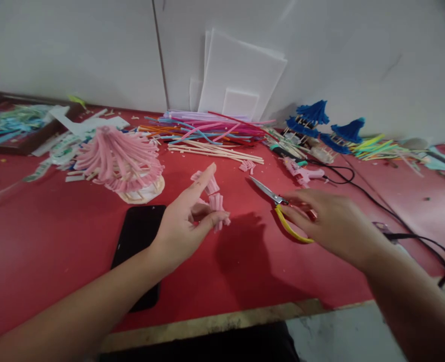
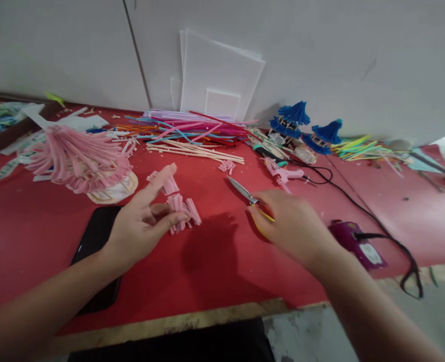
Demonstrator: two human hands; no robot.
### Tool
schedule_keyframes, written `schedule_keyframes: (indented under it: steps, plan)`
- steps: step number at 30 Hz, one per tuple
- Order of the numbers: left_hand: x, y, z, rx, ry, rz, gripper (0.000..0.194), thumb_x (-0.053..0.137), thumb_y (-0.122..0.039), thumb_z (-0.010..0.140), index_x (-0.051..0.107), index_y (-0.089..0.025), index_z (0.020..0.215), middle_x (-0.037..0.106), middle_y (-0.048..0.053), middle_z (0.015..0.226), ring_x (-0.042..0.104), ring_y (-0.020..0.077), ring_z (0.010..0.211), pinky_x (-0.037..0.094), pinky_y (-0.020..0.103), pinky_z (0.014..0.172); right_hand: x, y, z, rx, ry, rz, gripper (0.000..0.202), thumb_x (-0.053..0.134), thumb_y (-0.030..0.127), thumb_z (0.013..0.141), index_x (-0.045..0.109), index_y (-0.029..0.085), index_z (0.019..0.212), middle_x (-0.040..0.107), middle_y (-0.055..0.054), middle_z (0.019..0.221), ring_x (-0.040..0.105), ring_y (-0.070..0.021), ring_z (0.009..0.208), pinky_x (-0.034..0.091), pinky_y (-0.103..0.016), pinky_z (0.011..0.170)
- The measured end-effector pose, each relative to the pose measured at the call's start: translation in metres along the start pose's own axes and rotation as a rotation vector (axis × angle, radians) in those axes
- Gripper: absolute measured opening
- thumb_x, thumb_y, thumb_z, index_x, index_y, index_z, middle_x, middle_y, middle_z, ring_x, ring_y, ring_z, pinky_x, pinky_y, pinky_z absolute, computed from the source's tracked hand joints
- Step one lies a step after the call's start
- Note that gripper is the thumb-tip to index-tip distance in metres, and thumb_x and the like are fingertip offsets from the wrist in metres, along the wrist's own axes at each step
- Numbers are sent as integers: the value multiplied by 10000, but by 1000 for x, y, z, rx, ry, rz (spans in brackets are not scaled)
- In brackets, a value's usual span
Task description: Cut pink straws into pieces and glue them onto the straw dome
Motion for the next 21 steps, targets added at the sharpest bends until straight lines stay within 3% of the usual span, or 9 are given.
schedule_keyframes:
  steps: [2,4,5,9,11,13,15,17,21]
  plan:
    - [-1,-12,-3,71,-35,64,755,725,-260,821,362,-278,1482,698,9,788,700,183,728,581,268,743,15,38,1,-53,116,386,370,527,487,890,614,214,1124,701,-91,1099,670,-213,914,503,-336,794]
    - [-3,-21,-5,124,-57,100,737,727,-234,815,390,-290,1468,710,18,815,694,186,733,578,269,735,41,87,-2,-203,344,757,387,598,526,847,614,228,1092,691,-62,1119,659,-185,950,514,-311,832]
    - [-5,-24,-5,140,-72,104,725,726,-223,814,405,-289,1461,719,28,857,695,187,743,578,269,735,50,104,-2,-246,396,914,391,589,561,839,619,207,1004,690,-67,1077,655,-180,923,521,-308,814]
    - [-10,-25,-1,112,-101,72,738,708,-204,822,373,-286,1475,732,32,911,705,178,696,586,265,685,75,130,9,-248,462,1258,461,519,650,828,536,190,846,639,-34,795,600,-134,678,520,-279,630]
    - [-10,-23,3,82,-99,59,754,708,-217,820,353,-297,1481,732,35,954,706,174,690,593,265,676,78,129,17,-258,425,1215,430,413,615,884,500,198,827,607,-19,732,572,-119,612,496,-256,562]
    - [-10,-24,11,86,-98,44,725,707,-256,823,376,-302,1466,687,66,1167,716,174,762,597,267,718,73,123,26,-268,337,1036,389,319,534,933,461,207,778,565,1,673,533,-104,566,469,-242,544]
    - [-12,-27,25,123,-107,50,678,684,-315,846,390,-290,1457,553,96,1389,714,176,852,584,279,801,65,113,36,-247,239,869,347,295,443,957,425,213,732,524,17,643,497,-95,562,443,-235,566]
    - [-17,-25,43,150,-144,111,671,644,-380,879,356,-271,1475,456,119,1483,699,183,920,543,317,908,57,99,45,-190,151,758,308,332,365,960,397,215,700,502,24,637,471,-97,583,402,-235,592]
    - [-44,5,83,52,-318,149,823,689,-484,824,283,-259,1503,164,151,1616,612,259,1133,498,371,973,50,75,51,-102,70,481,268,392,266,947,431,202,691,544,1,658,466,-116,605,332,-259,609]
Point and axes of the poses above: each hand's wrist, its own z-axis towards the middle knuckle, its own x-axis out of the palm, y = z × x, the point moved 10 cm from there along z, towards the middle knuckle
